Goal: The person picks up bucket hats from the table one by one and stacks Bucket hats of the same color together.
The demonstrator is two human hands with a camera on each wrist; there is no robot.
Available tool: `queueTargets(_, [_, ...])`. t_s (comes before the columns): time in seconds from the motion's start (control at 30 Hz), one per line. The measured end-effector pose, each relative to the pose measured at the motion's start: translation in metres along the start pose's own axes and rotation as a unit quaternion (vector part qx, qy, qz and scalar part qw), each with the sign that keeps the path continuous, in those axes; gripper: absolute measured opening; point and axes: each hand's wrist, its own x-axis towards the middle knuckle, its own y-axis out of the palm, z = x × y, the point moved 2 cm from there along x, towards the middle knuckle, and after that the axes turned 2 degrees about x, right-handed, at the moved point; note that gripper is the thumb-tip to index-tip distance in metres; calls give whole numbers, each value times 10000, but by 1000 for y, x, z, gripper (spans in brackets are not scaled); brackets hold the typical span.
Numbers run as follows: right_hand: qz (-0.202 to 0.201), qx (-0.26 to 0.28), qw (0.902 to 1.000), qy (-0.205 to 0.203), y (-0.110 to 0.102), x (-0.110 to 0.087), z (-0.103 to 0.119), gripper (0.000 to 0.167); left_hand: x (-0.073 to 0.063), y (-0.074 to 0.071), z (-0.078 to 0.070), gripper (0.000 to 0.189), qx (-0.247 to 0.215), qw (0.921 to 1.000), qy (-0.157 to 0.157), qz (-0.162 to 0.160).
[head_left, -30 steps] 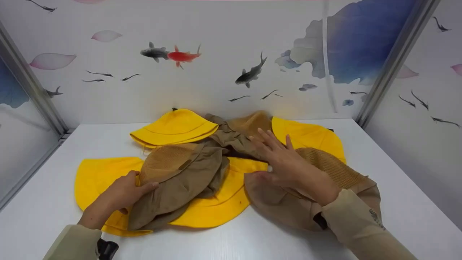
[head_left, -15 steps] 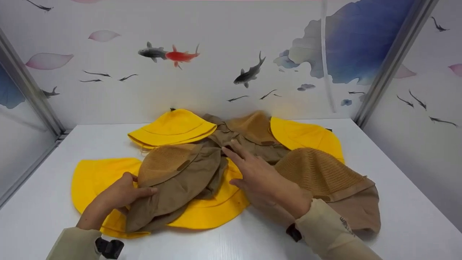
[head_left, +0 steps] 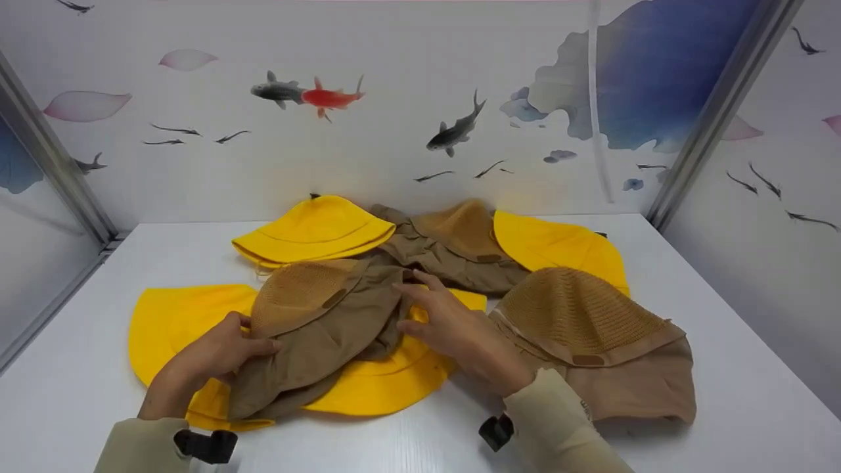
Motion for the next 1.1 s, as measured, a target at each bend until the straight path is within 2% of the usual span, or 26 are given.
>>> queueTargets(0.13, [-136,652,9975,215,5,7,1,45,1,0,1,78,-155,9999,50,38])
queueTargets(0.2, [-278,990,9934,506,7,11,2,40,2,0,2,74,-215,9997,43,63])
queueTargets(0.27, [-525,1434,9850,808,10,14,3,36,2,0,2,71,-241,9997,30,60])
queueTargets(0.37, [-1127,1898,9694,1073,17,17,3,33,2,0,2,68,-248,9997,16,39])
queueTargets(0.47, [-1553,2217,9544,1257,23,20,3,40,1,1,1,64,-257,9996,64,15])
queueTargets(0.53, [-1681,2451,9444,1407,27,23,2,49,1,1,1,62,-248,9996,121,-12])
queueTargets(0.67, [-1688,3274,9121,1803,30,27,-1,67,-1,0,1,57,-282,9991,325,-26])
queueTargets(0.77, [-1541,3894,8864,1971,31,28,-5,79,-1,0,2,54,-410,9979,497,19])
queueTargets(0.9, [-1178,4605,8597,1874,33,27,-8,86,-2,-2,4,52,-498,9962,710,-15])
queueTargets(1.03, [-857,5022,8440,1674,36,26,-5,86,-2,-6,7,51,-405,9953,864,-167])
queueTargets(1.1, [-779,5100,8414,1609,37,26,-4,85,-2,-9,9,51,-378,9948,923,-205])
